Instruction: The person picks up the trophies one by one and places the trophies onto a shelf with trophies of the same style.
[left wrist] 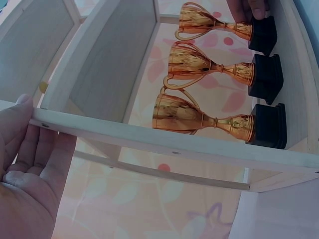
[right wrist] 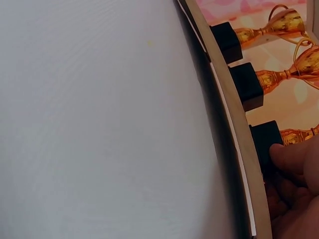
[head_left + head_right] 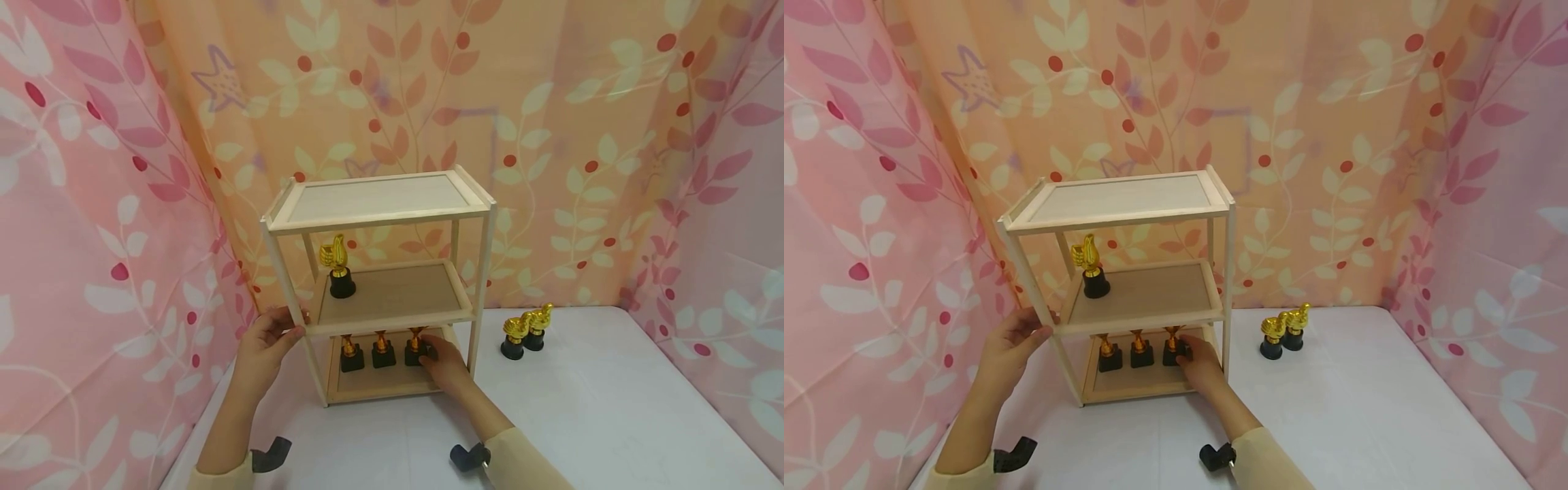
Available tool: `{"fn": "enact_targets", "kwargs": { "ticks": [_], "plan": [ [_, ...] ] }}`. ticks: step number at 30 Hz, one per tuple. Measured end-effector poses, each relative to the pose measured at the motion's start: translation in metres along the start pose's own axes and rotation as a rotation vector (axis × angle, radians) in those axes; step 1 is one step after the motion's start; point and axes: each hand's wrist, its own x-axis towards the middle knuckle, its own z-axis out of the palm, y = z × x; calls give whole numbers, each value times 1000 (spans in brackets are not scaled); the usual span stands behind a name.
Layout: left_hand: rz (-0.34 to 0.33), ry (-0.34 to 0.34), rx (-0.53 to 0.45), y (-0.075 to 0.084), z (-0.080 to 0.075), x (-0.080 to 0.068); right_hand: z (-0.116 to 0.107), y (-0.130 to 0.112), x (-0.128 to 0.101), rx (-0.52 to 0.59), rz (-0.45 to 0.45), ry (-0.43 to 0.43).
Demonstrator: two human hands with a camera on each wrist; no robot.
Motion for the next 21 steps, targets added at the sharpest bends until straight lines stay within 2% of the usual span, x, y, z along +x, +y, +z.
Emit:
{"fn": "enact_targets", "kwargs": {
  "ticks": [12,21],
  "plan": [
    [8,4,-38,0,1,1,-1,0,6,-16,15,-16],
    [-3,6,-3,0,0,0,-1,-1,6,-2,43,-20]
  ]
}}
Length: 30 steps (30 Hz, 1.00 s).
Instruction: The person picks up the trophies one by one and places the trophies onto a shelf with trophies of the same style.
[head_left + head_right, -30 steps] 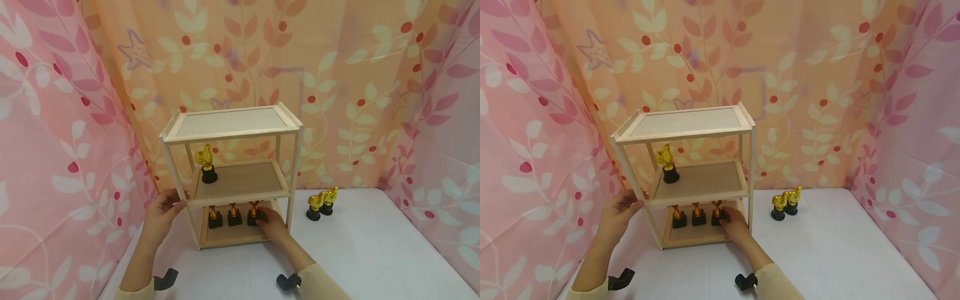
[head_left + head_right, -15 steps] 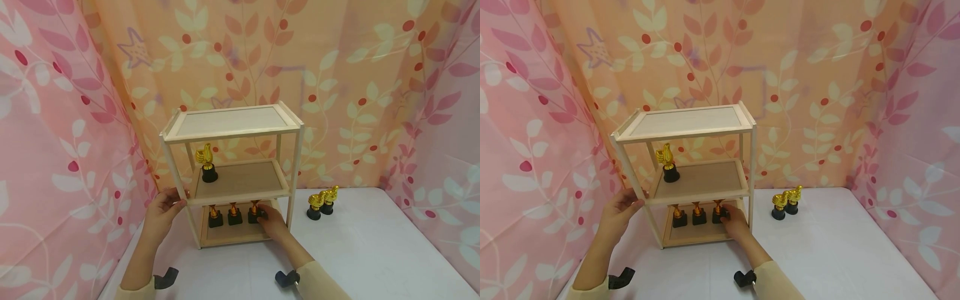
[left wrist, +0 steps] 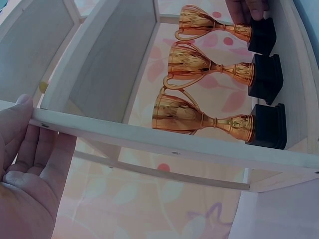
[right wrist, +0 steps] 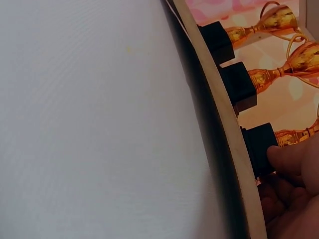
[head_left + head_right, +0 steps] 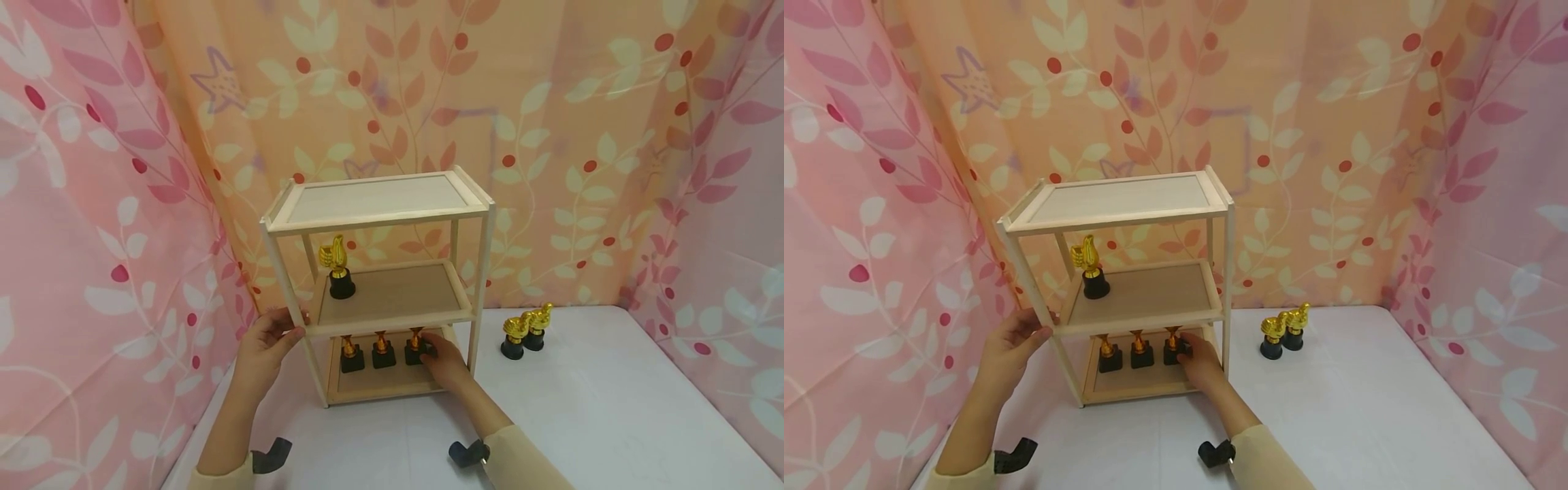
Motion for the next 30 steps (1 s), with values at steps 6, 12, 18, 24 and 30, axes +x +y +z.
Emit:
{"fn": "enact_targets", "kwargs": {
  "ticks": [6,12,18,24,30],
  "plan": [
    [10,-1,5,-2,0,0,-1,-3,-3,6,4,4],
    [9,-1,5,-3,-1,1,-5,-11,-11,0,27,-14],
    [12,-2,-3,-3,-1,0,-11,-18,-21,-3,39,-42],
    [33,-6,-58,-3,0,1,-23,-25,-35,-41,-4,-66],
    [18,-1,-28,-2,0,1,-39,-40,-48,-95,-70,-93]
  ]
}}
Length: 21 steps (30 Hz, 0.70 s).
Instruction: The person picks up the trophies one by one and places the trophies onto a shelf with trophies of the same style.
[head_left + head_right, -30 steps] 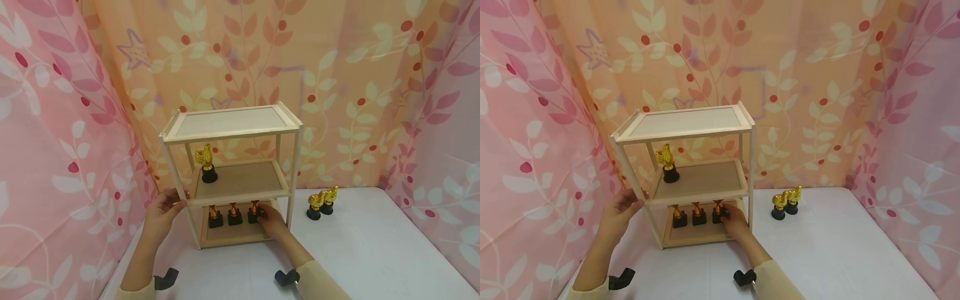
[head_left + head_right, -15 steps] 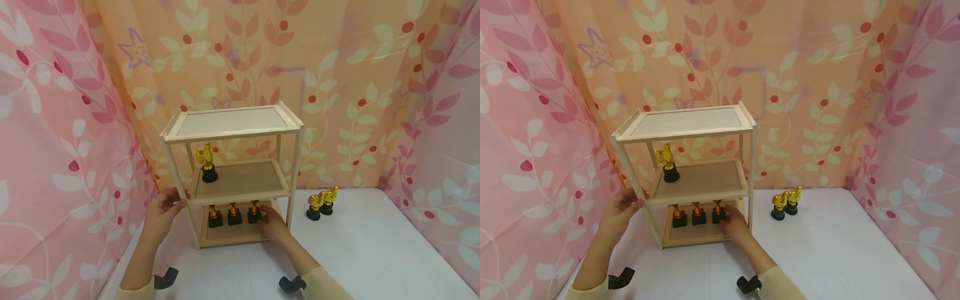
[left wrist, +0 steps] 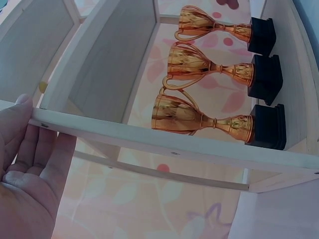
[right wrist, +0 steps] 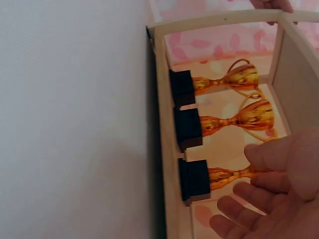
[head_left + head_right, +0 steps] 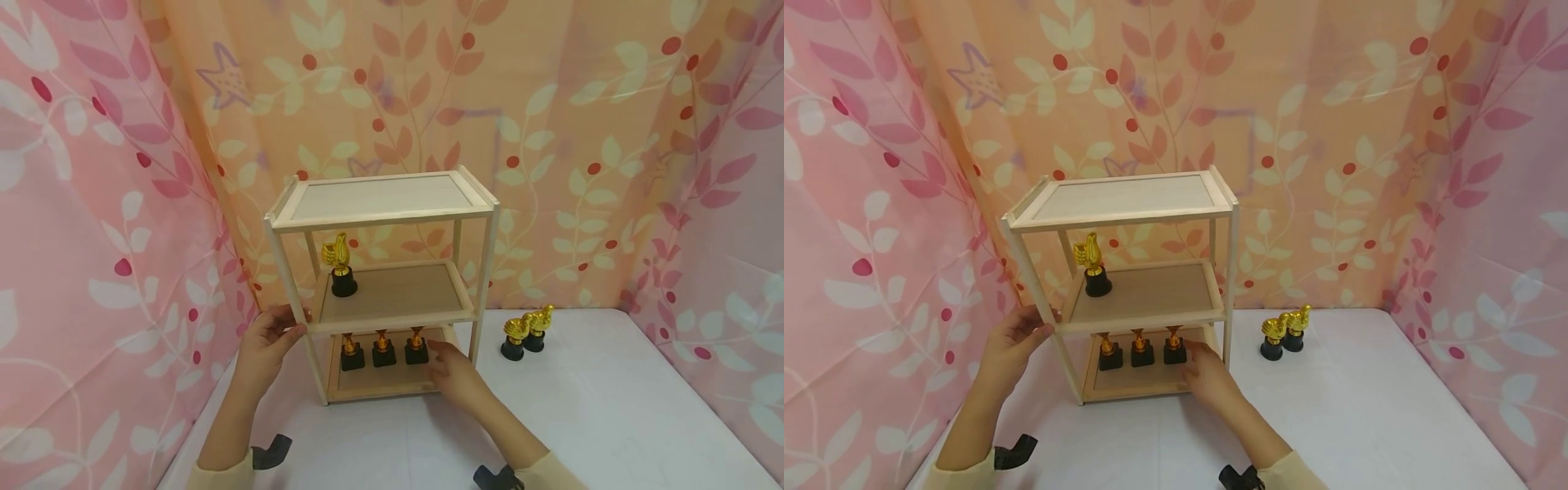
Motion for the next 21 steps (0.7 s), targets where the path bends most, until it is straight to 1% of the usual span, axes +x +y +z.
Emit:
{"fn": "enact_targets", "kwargs": {
  "ticks": [6,10,13,15,19,21],
  "plan": [
    [-14,-5,21,1,0,0,-17,-14,-7,17,-45,-50],
    [-11,-6,-5,-2,-1,-1,-29,-21,-10,41,-91,-115],
    [2,-4,-33,-3,0,0,-38,-24,-13,37,-138,-153],
    [9,-5,-39,-3,0,0,-43,-28,-16,-14,-180,-156],
    [7,-5,-37,-3,1,0,-55,-38,-25,-193,-285,-144],
    [5,-5,-33,-3,1,0,-64,-44,-29,-260,-332,-150]
  ]
}}
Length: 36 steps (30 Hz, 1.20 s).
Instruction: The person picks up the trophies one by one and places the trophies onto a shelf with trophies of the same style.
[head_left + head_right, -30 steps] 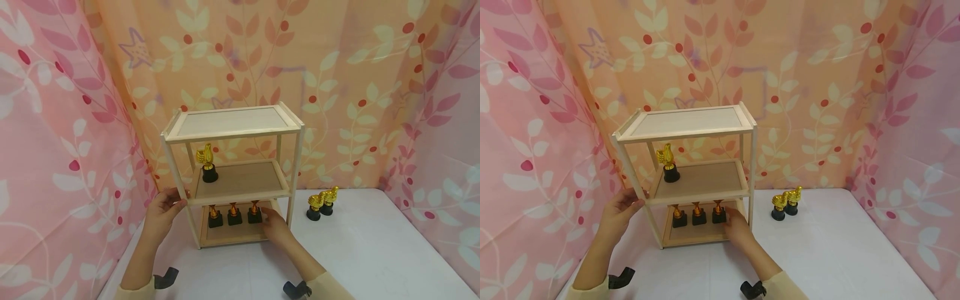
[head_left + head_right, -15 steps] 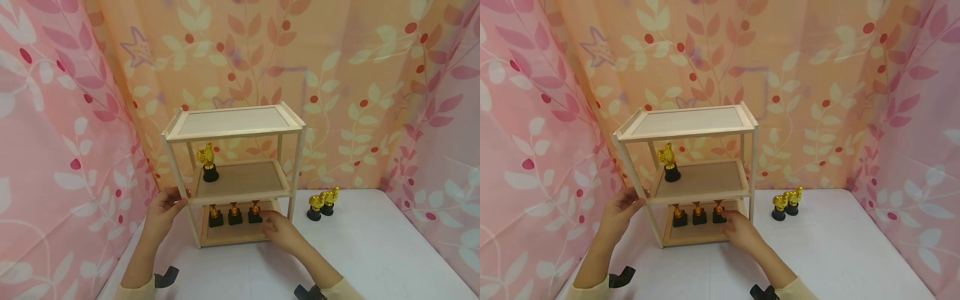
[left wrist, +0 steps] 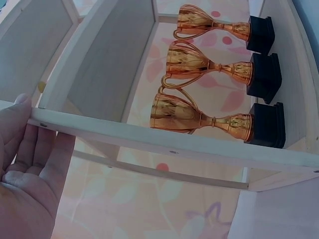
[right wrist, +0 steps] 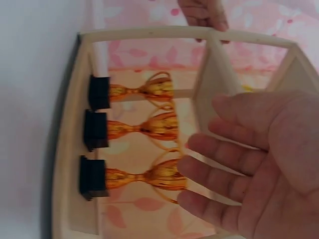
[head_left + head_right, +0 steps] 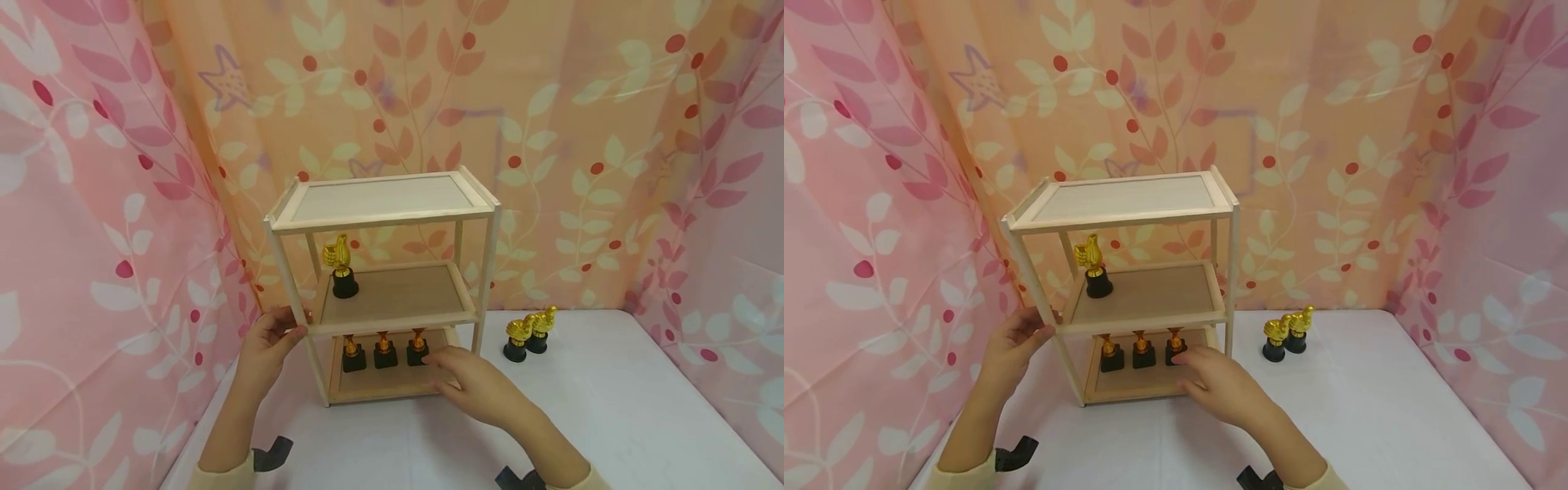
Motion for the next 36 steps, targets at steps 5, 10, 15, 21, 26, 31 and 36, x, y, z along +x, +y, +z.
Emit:
{"fn": "enact_targets", "kwargs": {
  "ticks": [5,10,15,21,26,31,36],
  "plan": [
    [2,3,-14,1,0,0,-24,-8,-9,-2,-83,-42],
    [-1,-1,-24,2,2,0,-46,-7,-21,10,-169,-55],
    [11,4,-41,1,3,-1,-64,-2,-30,-15,-193,-19],
    [-1,20,-13,1,2,0,-83,1,-41,-40,-204,79],
    [-5,25,-2,2,2,-1,-97,7,-45,-33,-257,174],
    [-14,42,-17,3,3,-2,-111,16,-51,-8,-298,228],
    [-22,43,8,3,3,-3,-121,26,-58,20,-281,299]
  ]
}}
